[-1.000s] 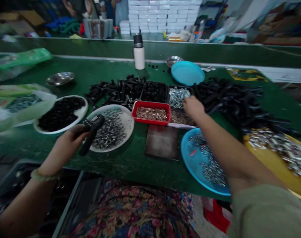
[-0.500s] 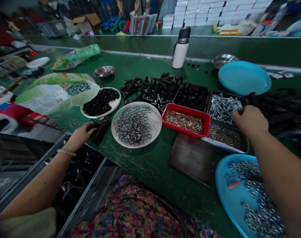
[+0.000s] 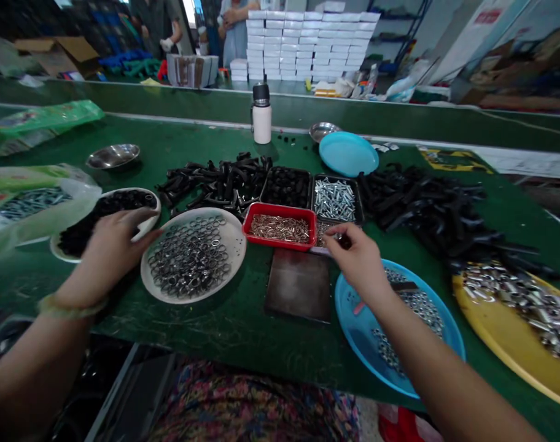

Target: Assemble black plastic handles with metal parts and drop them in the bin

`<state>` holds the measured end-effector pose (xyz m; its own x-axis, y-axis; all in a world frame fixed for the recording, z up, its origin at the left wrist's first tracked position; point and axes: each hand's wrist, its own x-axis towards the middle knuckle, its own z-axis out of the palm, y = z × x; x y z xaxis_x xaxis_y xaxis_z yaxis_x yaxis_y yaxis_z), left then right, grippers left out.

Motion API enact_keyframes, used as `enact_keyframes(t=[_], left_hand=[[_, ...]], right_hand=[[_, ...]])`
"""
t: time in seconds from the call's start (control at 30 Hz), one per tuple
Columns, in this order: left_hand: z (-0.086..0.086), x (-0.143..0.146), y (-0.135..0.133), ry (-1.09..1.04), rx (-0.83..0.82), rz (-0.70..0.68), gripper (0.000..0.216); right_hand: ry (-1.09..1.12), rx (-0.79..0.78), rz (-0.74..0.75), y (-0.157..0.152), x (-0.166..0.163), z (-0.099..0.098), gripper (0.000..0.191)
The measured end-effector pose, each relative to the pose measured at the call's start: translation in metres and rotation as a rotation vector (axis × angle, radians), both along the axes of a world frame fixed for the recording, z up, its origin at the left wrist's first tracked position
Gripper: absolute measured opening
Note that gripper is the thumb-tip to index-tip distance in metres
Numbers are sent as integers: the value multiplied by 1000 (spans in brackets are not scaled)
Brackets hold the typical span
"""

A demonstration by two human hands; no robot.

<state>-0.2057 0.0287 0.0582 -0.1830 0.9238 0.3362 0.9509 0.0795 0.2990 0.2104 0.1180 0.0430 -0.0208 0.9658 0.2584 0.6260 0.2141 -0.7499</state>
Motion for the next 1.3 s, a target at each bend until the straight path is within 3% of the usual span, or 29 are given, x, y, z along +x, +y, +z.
enact_keyframes(t=[0.03,0.07,0.17,0.23,0.3,0.4,0.6,0.7,0.77,0.83,0.93,1.03,1.1,1.3], left_hand=[[6,34,36,-124,-80,-196,39],[7,68,73,-161,-122,-293,33],[-5,157,169,-184,-216,-394,23],[-20,195,207,-169,-225,-390,22],[-34,216,224,-149,-221,-370,25],[-46,229,227,-119,-203,-354,32],[-39,238,230,-97,-217,-374,24],[-31,236,221,-140,-184,-387,28],[-30,234,198,-292,-140,-455,28],[-34,235,161,-610,-148,-570,27],[-49,239,89,-1188,-323,-657,25],[-66,245,31,-1611,-419,-498,31],[-72,249,9,-1766,-406,-371,34],[-69,249,-12,-1925,-206,-302,31]], right_hand=[[61,-36,42,-18,-7,-2,16],[111,-67,82,-35,-14,-5,16],[188,-115,149,-76,-29,-13,17],[206,-118,130,-95,-31,-21,17],[218,-113,77,-106,-26,-31,16],[224,-116,3,-110,-17,-45,16],[279,-126,-18,-102,-12,-45,17],[317,-73,-56,-102,-9,-40,18],[357,-22,-93,-101,-7,-37,18],[376,36,-119,-98,-7,-34,17],[297,94,-100,-91,-13,-34,14],[132,72,-33,-89,-22,-40,11],[6,94,2,-94,-27,-46,11],[-301,490,72,-113,-34,-49,13]])
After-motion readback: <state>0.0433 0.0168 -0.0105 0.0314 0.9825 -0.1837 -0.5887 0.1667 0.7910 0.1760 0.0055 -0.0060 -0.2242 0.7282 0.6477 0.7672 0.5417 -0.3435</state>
